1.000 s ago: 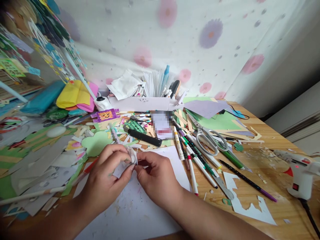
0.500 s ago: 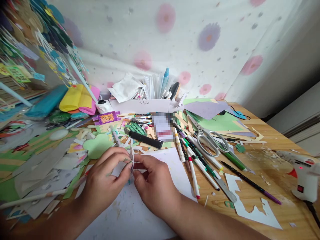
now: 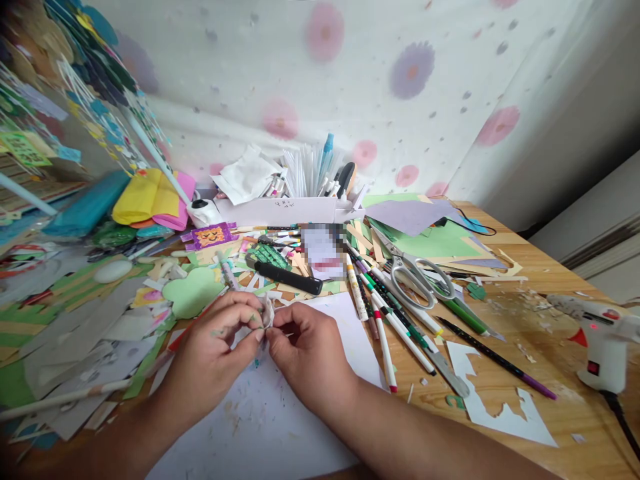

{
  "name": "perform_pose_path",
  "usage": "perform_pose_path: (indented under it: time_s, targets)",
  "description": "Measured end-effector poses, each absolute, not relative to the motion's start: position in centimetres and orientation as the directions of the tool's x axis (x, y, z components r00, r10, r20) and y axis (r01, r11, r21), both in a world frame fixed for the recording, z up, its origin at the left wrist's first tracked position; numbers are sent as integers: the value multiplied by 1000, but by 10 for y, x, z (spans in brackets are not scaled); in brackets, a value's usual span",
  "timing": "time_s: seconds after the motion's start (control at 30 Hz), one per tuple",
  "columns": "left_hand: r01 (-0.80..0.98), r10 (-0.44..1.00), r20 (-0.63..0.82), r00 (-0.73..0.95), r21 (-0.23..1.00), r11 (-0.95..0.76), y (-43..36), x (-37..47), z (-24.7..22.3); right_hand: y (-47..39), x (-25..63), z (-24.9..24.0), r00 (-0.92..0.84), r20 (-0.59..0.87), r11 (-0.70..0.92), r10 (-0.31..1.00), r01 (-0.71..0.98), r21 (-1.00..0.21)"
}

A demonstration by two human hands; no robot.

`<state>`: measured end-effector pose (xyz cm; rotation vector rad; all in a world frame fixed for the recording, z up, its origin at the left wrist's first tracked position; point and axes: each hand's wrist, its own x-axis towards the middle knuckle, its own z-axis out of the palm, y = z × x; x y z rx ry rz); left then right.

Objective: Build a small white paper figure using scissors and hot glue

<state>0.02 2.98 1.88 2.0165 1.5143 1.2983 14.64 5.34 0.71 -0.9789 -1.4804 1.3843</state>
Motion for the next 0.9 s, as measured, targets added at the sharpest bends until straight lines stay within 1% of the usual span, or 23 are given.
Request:
perform_pose_path:
  time_s: [0.13, 0.47, 0.63, 0.73, 0.9]
  targets:
    - [556, 909, 418, 9, 753, -352, 31, -1, 16, 52, 147, 8, -315, 51, 55, 948, 4, -998]
    - [514, 928, 373, 0, 796, -320, 32, -1, 15, 55, 149, 6, -300, 25, 50, 953, 77, -996]
    - [474, 930, 361, 65, 809, -347, 34, -5, 17, 54, 152, 8, -328, 50, 94, 943, 122, -988]
    - [500, 916, 389, 94, 777, -381, 35, -6, 18, 54, 154, 8, -343, 87, 148, 935, 157, -976]
    - [608, 866, 480, 139, 649, -457, 35, -6, 19, 55, 156, 6, -368, 142, 218, 919, 174, -960]
